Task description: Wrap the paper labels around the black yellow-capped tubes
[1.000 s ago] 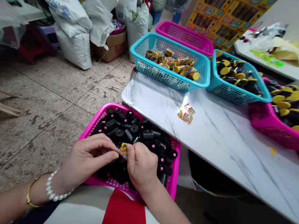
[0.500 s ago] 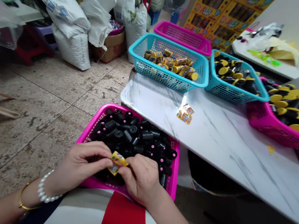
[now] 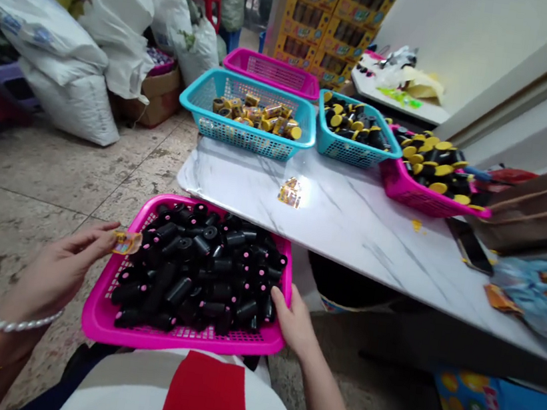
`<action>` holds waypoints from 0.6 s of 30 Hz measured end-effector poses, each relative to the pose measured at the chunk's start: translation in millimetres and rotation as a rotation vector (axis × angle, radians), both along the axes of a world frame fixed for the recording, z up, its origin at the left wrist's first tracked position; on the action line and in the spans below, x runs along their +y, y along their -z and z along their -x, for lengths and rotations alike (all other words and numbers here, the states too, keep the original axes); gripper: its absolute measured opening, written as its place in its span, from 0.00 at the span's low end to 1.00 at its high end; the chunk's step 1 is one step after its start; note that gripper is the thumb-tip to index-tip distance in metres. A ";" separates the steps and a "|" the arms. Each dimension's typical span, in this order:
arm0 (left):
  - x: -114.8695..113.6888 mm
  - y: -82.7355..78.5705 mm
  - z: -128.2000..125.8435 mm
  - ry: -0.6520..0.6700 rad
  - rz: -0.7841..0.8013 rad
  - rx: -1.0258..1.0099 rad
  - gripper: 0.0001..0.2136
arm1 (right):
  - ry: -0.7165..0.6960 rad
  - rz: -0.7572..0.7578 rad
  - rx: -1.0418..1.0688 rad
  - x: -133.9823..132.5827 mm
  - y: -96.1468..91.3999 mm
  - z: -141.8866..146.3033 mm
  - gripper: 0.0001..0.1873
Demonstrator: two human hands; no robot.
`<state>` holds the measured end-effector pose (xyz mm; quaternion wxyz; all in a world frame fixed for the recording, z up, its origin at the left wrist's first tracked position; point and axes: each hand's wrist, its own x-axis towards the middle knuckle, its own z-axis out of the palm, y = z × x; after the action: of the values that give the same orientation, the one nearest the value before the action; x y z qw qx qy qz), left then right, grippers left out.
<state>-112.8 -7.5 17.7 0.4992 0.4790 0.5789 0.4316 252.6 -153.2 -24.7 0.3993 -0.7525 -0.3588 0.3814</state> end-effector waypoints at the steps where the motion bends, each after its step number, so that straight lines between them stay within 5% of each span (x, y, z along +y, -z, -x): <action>1: 0.2 1.3 -3.7 0.059 0.110 -0.059 0.15 | -0.012 -0.002 0.065 1.1 1.8 2.8 0.27; 4: -2.1 -2.1 -16.7 0.140 0.403 -0.261 0.20 | 0.016 -0.053 0.215 1.6 1.6 2.3 0.28; 6: -5.6 -6.7 -26.5 0.135 0.462 -0.320 0.20 | 0.044 -0.079 0.224 -1.8 -1.2 -6.1 0.27; 18: -27.7 7.0 -122.3 0.579 0.314 -0.296 0.16 | 0.263 -0.085 0.251 -66.0 -19.2 -93.8 0.21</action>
<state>9.5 -35.3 10.7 0.7468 0.4728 0.3998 0.2427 346.4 -219.2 -5.5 0.5191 -0.7217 -0.2204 0.4014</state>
